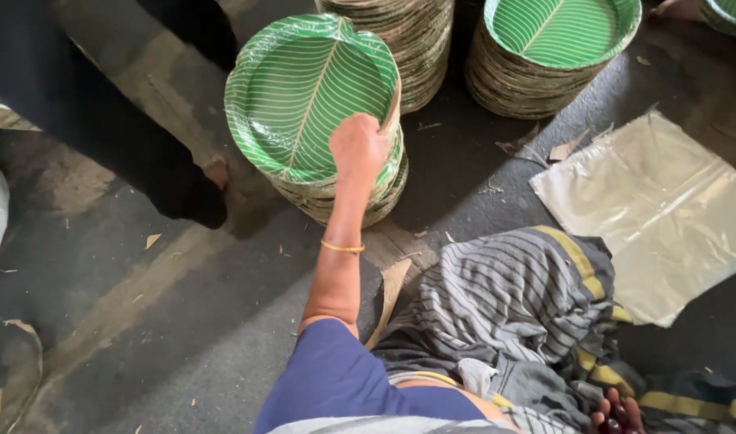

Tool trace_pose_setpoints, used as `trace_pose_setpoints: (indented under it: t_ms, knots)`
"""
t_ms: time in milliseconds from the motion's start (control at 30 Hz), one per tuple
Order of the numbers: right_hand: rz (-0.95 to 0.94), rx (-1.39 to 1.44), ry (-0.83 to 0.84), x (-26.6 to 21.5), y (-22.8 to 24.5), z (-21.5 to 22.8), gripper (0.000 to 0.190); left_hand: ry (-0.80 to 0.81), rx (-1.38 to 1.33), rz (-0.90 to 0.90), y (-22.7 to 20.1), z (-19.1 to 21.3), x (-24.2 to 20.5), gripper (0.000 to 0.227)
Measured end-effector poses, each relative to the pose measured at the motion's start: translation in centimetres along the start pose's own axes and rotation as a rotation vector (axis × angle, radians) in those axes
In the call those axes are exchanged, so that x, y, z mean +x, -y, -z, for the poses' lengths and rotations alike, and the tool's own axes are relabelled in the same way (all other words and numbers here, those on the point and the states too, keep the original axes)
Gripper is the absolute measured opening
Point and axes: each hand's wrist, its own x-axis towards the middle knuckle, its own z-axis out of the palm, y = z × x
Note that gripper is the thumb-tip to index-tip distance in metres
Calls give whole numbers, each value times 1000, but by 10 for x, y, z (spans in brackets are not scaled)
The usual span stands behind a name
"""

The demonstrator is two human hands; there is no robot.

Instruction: The person sits on the floor and repeatedly picks up stacks of green leaf plates, places them into clear plastic bags, and stacks the packaged bundles. The person also briefly handles a small dark object and places it into a plate before resuming packaging.

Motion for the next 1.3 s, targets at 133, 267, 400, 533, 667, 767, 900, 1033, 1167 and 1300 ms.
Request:
trace_pose_setpoints:
  t_ms: [133,267,400,533,667,767,900,1033,1167,1300]
  knots:
    - [87,-69,-37,-24,11,26,86,101,-177,42,7,25,11,11]
    - [187,-144,-180,-19,-10,-13,77,-151,-4,-98,-13,47,-1,1]
    - [245,-164,-519,5,-52,-104,60,-481,-269,-305,-71,94,-47,12]
    - [297,-303,-604,81,-80,-181,54,-118,-378,-692,-115,65,-94,24]
    - [302,-405,-677,182,-104,-225,62,41,-371,-896,-105,-83,-134,12]
    - [199,-706,-864,274,-140,-250,69,110,-483,-824,-62,-185,-174,12]
    - [39,-756,-903,348,-158,-227,68,290,-530,-624,-34,-217,-213,19]
    - [-49,-626,-804,397,-155,-168,64,-61,-554,-530,-21,-210,-227,39]
    - [-24,-536,-907,420,-143,-97,55,588,-485,-226,-29,-170,-195,32]
    - [-74,-548,-895,430,-149,-58,47,751,-1694,357,-44,-95,-146,86]
